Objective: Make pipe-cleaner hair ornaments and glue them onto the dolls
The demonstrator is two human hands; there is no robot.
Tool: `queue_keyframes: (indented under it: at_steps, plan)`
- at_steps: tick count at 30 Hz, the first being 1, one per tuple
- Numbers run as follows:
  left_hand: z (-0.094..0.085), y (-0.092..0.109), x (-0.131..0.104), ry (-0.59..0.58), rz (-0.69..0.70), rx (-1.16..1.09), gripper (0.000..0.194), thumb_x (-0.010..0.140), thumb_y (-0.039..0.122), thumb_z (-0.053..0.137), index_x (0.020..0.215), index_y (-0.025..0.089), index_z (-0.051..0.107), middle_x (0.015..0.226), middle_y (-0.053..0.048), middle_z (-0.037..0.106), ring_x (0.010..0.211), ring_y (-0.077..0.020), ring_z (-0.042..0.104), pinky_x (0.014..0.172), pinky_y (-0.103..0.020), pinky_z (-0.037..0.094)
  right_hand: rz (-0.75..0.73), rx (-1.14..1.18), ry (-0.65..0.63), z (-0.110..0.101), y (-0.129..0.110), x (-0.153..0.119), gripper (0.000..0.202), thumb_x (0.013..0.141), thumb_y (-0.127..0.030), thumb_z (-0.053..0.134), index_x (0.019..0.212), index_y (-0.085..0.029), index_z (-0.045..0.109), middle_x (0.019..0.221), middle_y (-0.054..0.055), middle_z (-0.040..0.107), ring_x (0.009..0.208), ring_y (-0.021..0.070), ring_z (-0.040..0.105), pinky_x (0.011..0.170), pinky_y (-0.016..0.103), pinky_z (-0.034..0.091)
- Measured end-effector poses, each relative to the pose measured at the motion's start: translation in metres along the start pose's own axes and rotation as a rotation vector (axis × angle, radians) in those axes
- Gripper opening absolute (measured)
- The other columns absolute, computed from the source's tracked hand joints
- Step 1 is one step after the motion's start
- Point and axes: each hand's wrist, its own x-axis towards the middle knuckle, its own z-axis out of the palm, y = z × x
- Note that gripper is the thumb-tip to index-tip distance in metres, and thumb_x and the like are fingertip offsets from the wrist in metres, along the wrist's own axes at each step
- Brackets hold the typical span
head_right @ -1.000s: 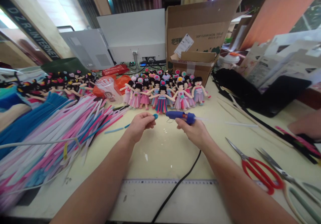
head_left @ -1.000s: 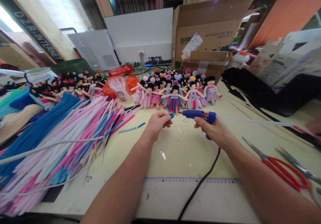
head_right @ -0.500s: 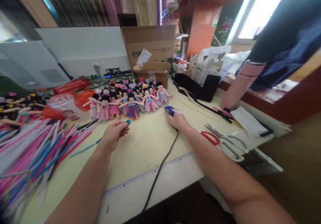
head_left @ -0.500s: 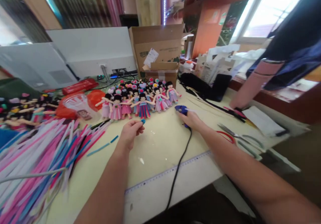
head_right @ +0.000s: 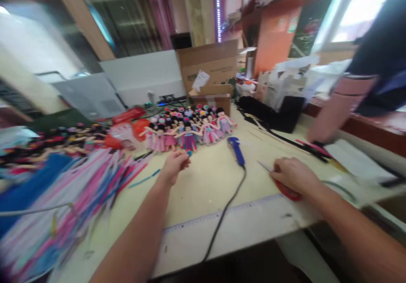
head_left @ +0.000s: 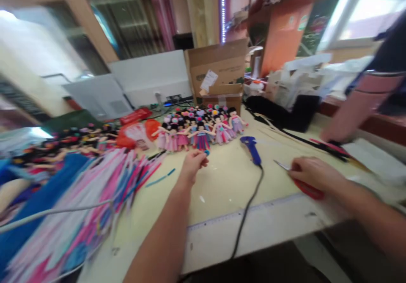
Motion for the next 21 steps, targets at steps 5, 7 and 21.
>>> queue_keyframes:
  at_steps: [5, 7, 21]
  plan:
    - [0.0, 0.012, -0.004, 0.001, 0.051, 0.032, 0.016, 0.064, 0.029, 0.062, 0.058, 0.017, 0.053, 0.05, 0.002, 0.057, 0.046, -0.0075, 0.049, 0.051, -0.021, 0.033, -0.025, -0.485, -0.269, 0.009, 0.014, 0.007, 0.02, 0.065, -0.024, 0.069, 0.05, -0.026, 0.057, 0.062, 0.01, 0.061, 0.055, 0.0176, 0.051, 0.058, 0.038, 0.033]
    - [-0.003, 0.015, -0.005, 0.016, 0.077, 0.027, 0.015, 0.065, 0.027, 0.061, 0.058, 0.017, 0.053, 0.05, 0.002, 0.057, 0.046, -0.0073, 0.049, 0.051, -0.021, 0.034, -0.039, -0.467, -0.322, 0.011, 0.012, 0.004, 0.018, 0.068, -0.027, 0.066, 0.054, -0.027, 0.054, 0.062, 0.009, 0.06, 0.054, 0.0155, 0.05, 0.058, 0.037, 0.034]
    - [0.0, -0.016, 0.004, 0.074, -0.017, -0.05, 0.01, 0.064, 0.025, 0.059, 0.06, 0.016, 0.054, 0.054, 0.001, 0.059, 0.046, -0.0073, 0.048, 0.049, -0.021, 0.031, -0.488, 0.033, -0.361, 0.085, -0.113, 0.02, 0.013, 0.081, -0.027, 0.045, 0.093, -0.022, 0.049, 0.06, -0.005, 0.051, 0.053, 0.0115, 0.046, 0.053, 0.023, 0.034]
